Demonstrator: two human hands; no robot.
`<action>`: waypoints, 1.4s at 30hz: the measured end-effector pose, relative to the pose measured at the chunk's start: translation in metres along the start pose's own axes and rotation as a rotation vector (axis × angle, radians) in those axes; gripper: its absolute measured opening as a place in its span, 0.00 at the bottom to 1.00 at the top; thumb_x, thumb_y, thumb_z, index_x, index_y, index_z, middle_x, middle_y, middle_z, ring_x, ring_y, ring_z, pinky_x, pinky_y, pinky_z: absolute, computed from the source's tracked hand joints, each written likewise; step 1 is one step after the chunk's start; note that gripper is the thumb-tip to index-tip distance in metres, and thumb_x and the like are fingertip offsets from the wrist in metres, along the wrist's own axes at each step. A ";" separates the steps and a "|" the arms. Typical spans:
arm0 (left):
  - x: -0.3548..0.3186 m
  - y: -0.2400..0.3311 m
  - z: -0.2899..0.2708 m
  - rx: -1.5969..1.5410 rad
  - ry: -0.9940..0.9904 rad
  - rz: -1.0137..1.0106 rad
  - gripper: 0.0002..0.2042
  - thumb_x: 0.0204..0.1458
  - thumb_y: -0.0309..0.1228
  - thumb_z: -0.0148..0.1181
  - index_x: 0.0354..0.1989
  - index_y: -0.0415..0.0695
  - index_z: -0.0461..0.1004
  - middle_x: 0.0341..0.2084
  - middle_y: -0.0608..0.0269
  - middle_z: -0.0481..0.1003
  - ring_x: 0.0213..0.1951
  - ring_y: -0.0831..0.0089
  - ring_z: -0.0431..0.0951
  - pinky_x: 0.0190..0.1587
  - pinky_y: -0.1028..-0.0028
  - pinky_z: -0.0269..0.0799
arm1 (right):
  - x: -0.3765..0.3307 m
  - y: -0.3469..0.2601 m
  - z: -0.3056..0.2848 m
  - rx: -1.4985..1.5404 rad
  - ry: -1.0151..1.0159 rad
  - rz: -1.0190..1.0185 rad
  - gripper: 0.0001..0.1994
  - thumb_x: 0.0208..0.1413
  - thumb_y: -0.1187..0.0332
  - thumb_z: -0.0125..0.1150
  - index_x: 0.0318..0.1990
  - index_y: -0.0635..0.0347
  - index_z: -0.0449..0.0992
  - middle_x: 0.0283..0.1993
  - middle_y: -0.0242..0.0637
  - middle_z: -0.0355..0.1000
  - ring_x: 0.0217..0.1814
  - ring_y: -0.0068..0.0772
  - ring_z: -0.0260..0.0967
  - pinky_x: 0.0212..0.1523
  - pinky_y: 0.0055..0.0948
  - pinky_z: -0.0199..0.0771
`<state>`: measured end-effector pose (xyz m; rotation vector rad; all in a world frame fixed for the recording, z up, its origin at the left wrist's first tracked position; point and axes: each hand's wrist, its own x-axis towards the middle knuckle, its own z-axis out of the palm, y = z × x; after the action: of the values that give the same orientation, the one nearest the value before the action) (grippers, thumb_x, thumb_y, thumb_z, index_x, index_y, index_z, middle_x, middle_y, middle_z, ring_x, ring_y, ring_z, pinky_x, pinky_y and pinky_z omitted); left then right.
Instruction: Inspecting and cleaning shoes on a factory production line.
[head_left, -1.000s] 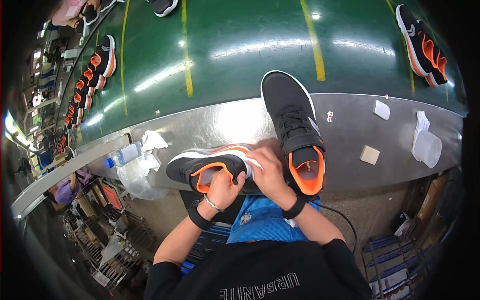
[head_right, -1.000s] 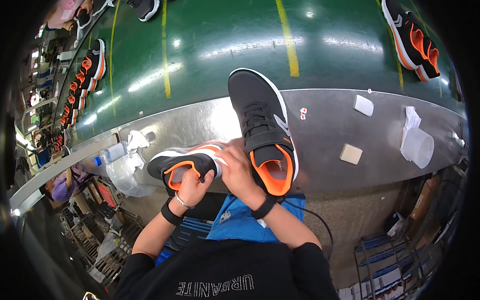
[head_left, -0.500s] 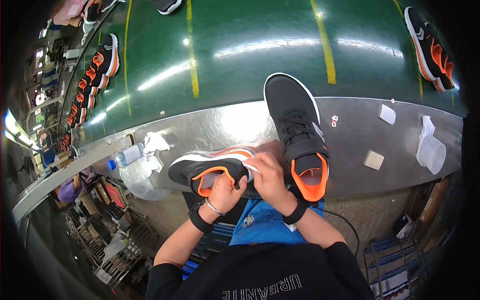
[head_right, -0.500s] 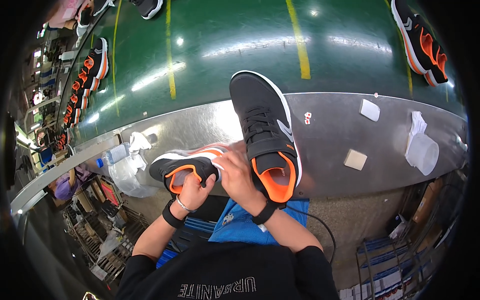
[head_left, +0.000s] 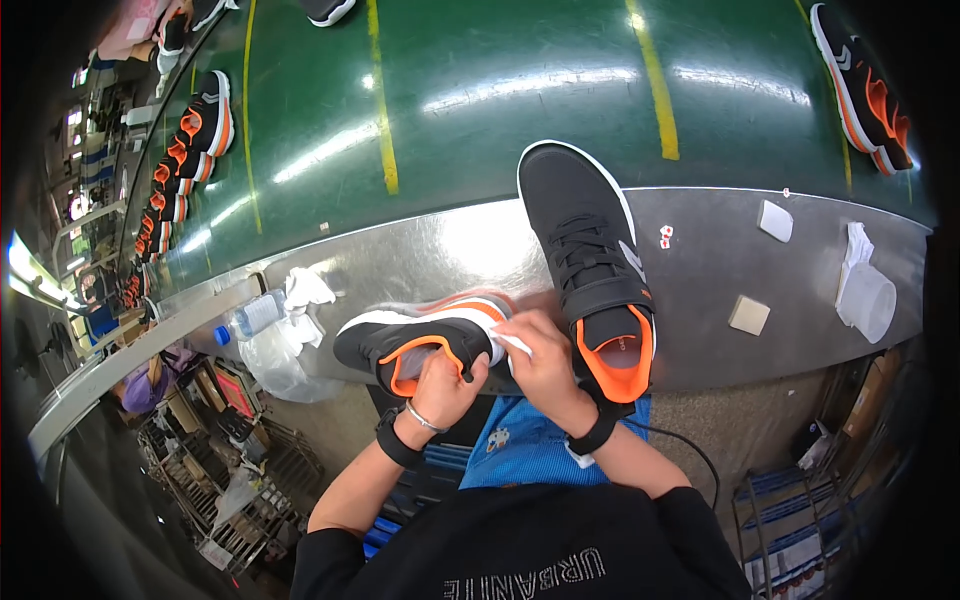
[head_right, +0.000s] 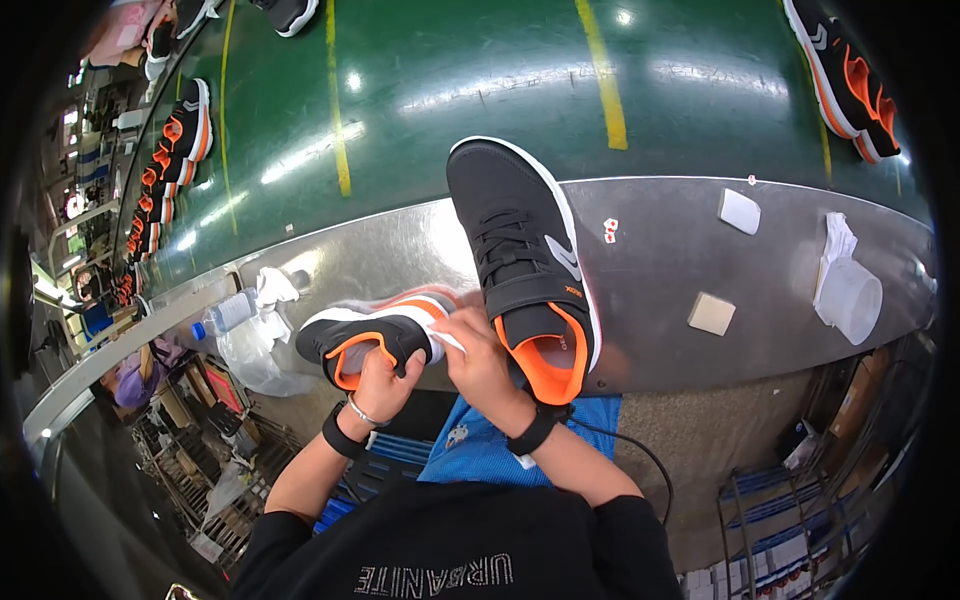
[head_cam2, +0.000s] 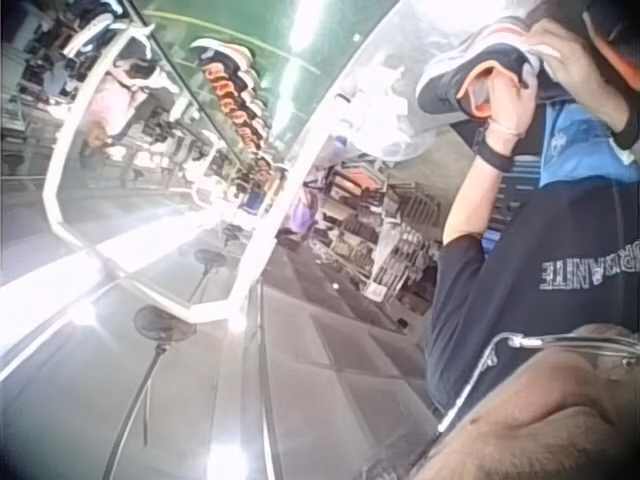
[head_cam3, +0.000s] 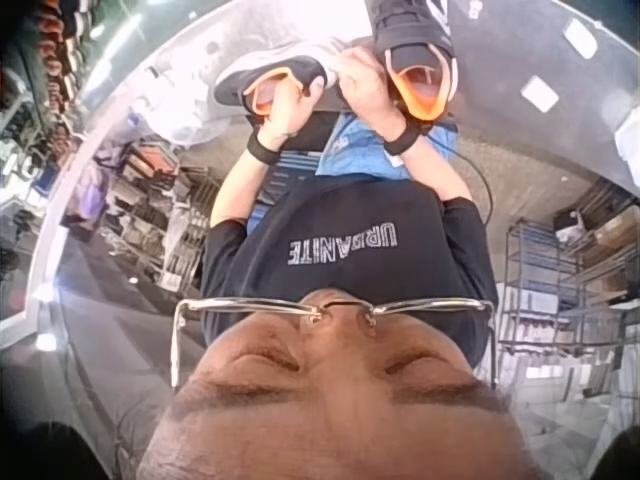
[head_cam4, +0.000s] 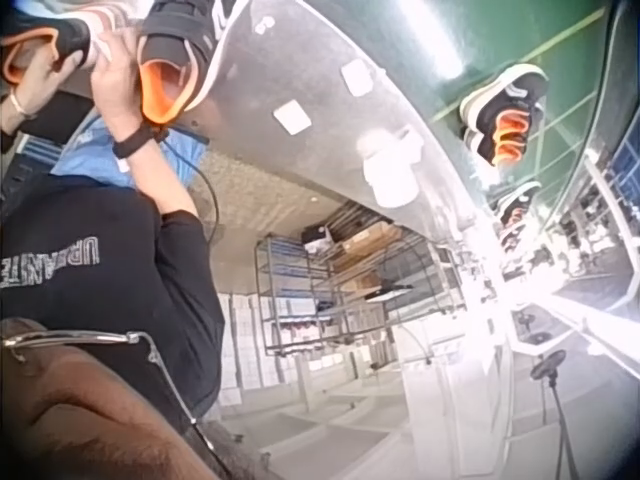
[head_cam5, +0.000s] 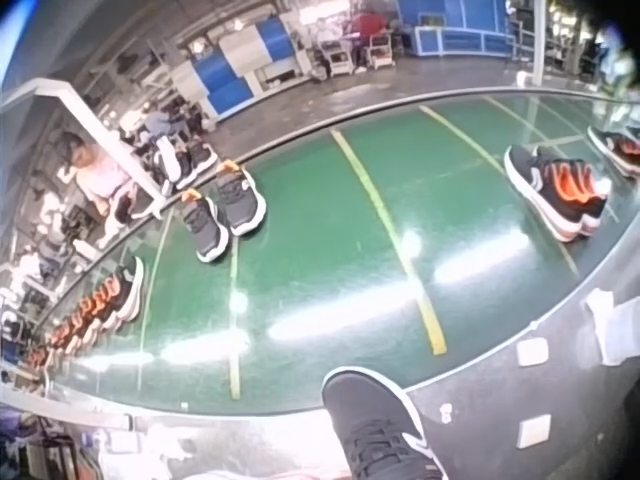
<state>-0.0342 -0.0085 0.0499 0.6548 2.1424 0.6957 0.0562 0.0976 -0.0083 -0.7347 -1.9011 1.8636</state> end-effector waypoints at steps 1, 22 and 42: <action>0.000 0.001 0.000 -0.009 0.008 0.000 0.06 0.45 0.25 0.53 0.32 0.38 0.71 0.24 0.54 0.73 0.29 0.59 0.72 0.34 0.69 0.68 | -0.007 0.000 0.000 0.068 0.026 0.055 0.08 0.40 0.84 0.55 0.31 0.65 0.73 0.30 0.41 0.68 0.32 0.39 0.68 0.33 0.28 0.68; 0.000 0.002 -0.001 -0.007 -0.001 0.018 0.08 0.45 0.25 0.52 0.34 0.38 0.71 0.29 0.50 0.73 0.34 0.53 0.73 0.38 0.65 0.68 | -0.004 0.002 0.001 0.072 0.075 0.015 0.06 0.42 0.81 0.55 0.30 0.65 0.72 0.29 0.42 0.67 0.31 0.41 0.67 0.32 0.29 0.67; 0.000 -0.003 0.001 0.040 0.000 0.022 0.07 0.44 0.25 0.52 0.32 0.37 0.70 0.26 0.49 0.72 0.32 0.51 0.71 0.35 0.65 0.67 | 0.037 -0.008 0.015 -0.163 -0.214 -0.044 0.05 0.41 0.81 0.53 0.28 0.67 0.74 0.29 0.42 0.64 0.34 0.43 0.63 0.34 0.33 0.63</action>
<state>-0.0341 -0.0104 0.0477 0.7008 2.1571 0.6661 0.0168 0.1079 -0.0049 -0.5554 -2.2051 1.8388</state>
